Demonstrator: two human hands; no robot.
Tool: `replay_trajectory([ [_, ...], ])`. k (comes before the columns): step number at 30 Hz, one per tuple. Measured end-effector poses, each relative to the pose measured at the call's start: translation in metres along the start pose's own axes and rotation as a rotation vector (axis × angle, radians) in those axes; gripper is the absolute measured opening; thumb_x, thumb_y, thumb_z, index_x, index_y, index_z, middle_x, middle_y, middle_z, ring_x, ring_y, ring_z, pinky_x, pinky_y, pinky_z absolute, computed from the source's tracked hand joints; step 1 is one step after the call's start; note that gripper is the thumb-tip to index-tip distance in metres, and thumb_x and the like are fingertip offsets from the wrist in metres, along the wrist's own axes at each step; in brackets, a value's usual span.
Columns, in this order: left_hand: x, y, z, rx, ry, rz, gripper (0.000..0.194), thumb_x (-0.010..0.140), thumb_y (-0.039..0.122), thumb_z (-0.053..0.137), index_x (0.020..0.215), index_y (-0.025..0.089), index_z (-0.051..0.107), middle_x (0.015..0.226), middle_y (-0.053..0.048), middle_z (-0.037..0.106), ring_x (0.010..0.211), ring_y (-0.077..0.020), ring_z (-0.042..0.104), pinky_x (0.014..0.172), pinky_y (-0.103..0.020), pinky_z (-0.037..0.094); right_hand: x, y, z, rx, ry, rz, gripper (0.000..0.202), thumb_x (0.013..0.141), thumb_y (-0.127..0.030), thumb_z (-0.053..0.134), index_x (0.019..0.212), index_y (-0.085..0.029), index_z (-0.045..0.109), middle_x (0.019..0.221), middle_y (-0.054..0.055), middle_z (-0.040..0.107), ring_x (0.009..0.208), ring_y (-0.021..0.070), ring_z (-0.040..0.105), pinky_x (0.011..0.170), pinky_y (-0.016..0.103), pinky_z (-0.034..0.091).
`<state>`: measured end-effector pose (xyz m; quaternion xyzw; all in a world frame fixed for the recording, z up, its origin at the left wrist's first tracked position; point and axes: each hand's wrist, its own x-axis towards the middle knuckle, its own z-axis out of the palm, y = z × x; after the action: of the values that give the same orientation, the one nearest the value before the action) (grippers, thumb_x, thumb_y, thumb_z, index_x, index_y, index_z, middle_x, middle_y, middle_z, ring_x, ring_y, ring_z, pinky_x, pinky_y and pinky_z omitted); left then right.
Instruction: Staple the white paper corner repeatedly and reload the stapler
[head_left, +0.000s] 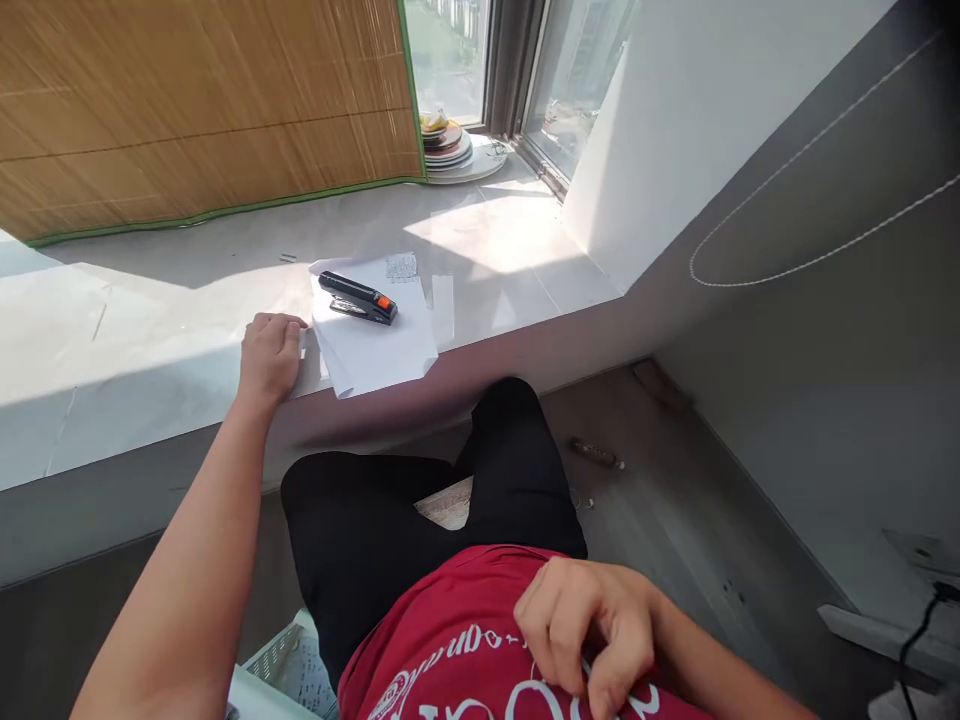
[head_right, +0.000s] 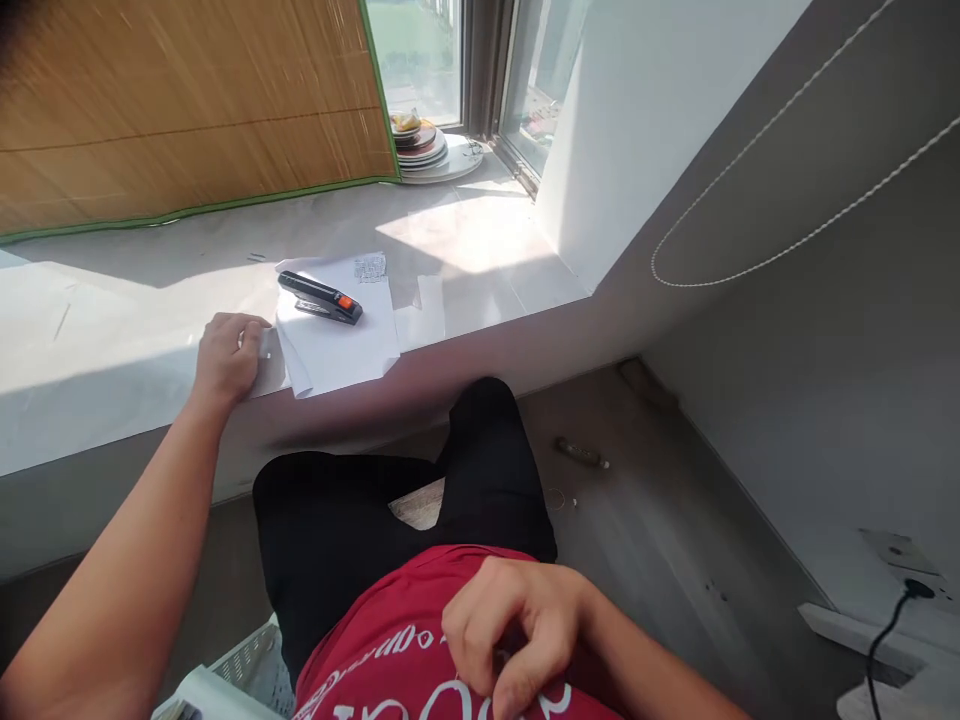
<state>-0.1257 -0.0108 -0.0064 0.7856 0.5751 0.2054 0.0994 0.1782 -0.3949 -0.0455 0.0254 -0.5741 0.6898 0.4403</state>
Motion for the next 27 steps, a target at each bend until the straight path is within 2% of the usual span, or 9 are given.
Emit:
replay_trajectory([
  [3, 0.0, 0.006, 0.0, 0.045, -0.011, -0.027, 0.03, 0.107, 0.031, 0.042, 0.115, 0.02, 0.067, 0.124, -0.01, 0.058, 0.126, -0.0268, 0.05, 0.119, -0.043, 0.038, -0.053, 0.004, -0.021, -0.14, 0.472, 0.288, 0.047, 0.095, -0.051, 0.08, 0.066, -0.019, 0.062, 0.067, 0.002, 0.06, 0.062, 0.0117, 0.051, 0.063, 0.027, 0.039],
  [5, -0.001, 0.009, 0.003, 0.074, -0.014, -0.039, 0.025, 0.105, 0.031, 0.045, 0.114, 0.021, 0.066, 0.127, -0.011, 0.056, 0.126, -0.0284, 0.049, 0.119, -0.046, 0.038, -0.098, 0.013, -0.036, -0.14, 0.78, 0.401, 0.052, 0.095, -0.053, 0.077, 0.061, -0.02, 0.054, 0.063, 0.001, 0.053, 0.062, 0.0121, 0.045, 0.062, 0.028, 0.036],
  [7, -0.001, 0.011, 0.005, 0.108, -0.011, -0.051, 0.021, 0.103, 0.03, 0.048, 0.113, 0.022, 0.065, 0.126, -0.01, 0.054, 0.124, -0.0291, 0.048, 0.118, -0.047, 0.04, -0.149, 0.029, -0.047, -0.142, 1.224, 0.451, 0.06, 0.088, -0.063, 0.077, 0.059, -0.022, 0.044, 0.06, -0.003, 0.042, 0.057, 0.0112, 0.038, 0.056, 0.027, 0.033],
  [9, -0.001, 0.013, 0.008, 0.151, -0.002, -0.064, 0.02, 0.103, 0.029, 0.048, 0.113, 0.023, 0.064, 0.124, -0.01, 0.051, 0.121, -0.0295, 0.048, 0.117, -0.047, 0.041, -0.199, 0.047, -0.052, -0.313, 1.684, 0.562, 0.068, 0.073, -0.078, 0.079, 0.06, -0.024, 0.04, 0.058, -0.006, 0.037, 0.051, 0.0092, 0.029, 0.048, 0.026, 0.024],
  [10, -0.002, 0.014, 0.009, 0.172, 0.004, -0.067, 0.02, 0.103, 0.029, 0.048, 0.114, 0.023, 0.063, 0.123, -0.01, 0.05, 0.121, -0.0295, 0.047, 0.116, -0.046, 0.042, -0.222, 0.055, -0.053, -0.434, 1.838, 0.646, 0.073, 0.064, -0.085, 0.08, 0.058, -0.025, 0.039, 0.057, -0.006, 0.038, 0.051, 0.0091, 0.03, 0.048, 0.025, 0.024],
  [12, -0.002, 0.016, 0.01, 0.21, 0.014, -0.067, 0.02, 0.103, 0.027, 0.047, 0.115, 0.023, 0.062, 0.123, -0.01, 0.049, 0.121, -0.0296, 0.048, 0.116, -0.046, 0.042, -0.256, 0.064, -0.053, -0.502, 1.916, 0.72, 0.075, 0.059, -0.091, 0.076, 0.057, -0.025, 0.04, 0.055, -0.006, 0.038, 0.051, 0.0101, 0.033, 0.047, 0.025, 0.024],
  [15, -0.002, 0.018, 0.01, 0.24, 0.005, -0.052, 0.02, 0.103, 0.026, 0.046, 0.115, 0.023, 0.062, 0.123, -0.01, 0.05, 0.123, -0.0306, 0.049, 0.115, -0.047, 0.043, -0.272, 0.066, -0.063, -0.614, 1.836, 0.82, 0.075, 0.065, -0.097, 0.066, 0.062, -0.023, 0.05, 0.06, -0.002, 0.047, 0.054, 0.0135, 0.043, 0.051, 0.027, 0.034],
  [22, -0.002, 0.011, 0.014, 0.235, 0.039, -0.019, 0.021, 0.1, 0.021, 0.048, 0.113, 0.022, 0.064, 0.126, -0.015, 0.059, 0.123, -0.037, 0.054, 0.107, -0.054, 0.047, -0.197, 0.045, -0.124, -1.093, 1.541, 0.8, 0.066, 0.093, -0.08, 0.052, 0.062, -0.023, 0.043, 0.06, -0.004, 0.039, 0.061, 0.0137, 0.039, 0.062, 0.028, 0.03],
  [27, -0.003, 0.007, 0.015, 0.208, 0.045, -0.013, 0.023, 0.1, 0.023, 0.046, 0.114, 0.022, 0.065, 0.126, -0.017, 0.06, 0.123, -0.0388, 0.056, 0.106, -0.055, 0.049, -0.158, 0.051, -0.141, -1.224, 1.402, 0.733, 0.059, 0.099, -0.071, 0.05, 0.066, -0.023, 0.04, 0.064, -0.005, 0.032, 0.062, 0.012, 0.034, 0.063, 0.026, 0.029],
])
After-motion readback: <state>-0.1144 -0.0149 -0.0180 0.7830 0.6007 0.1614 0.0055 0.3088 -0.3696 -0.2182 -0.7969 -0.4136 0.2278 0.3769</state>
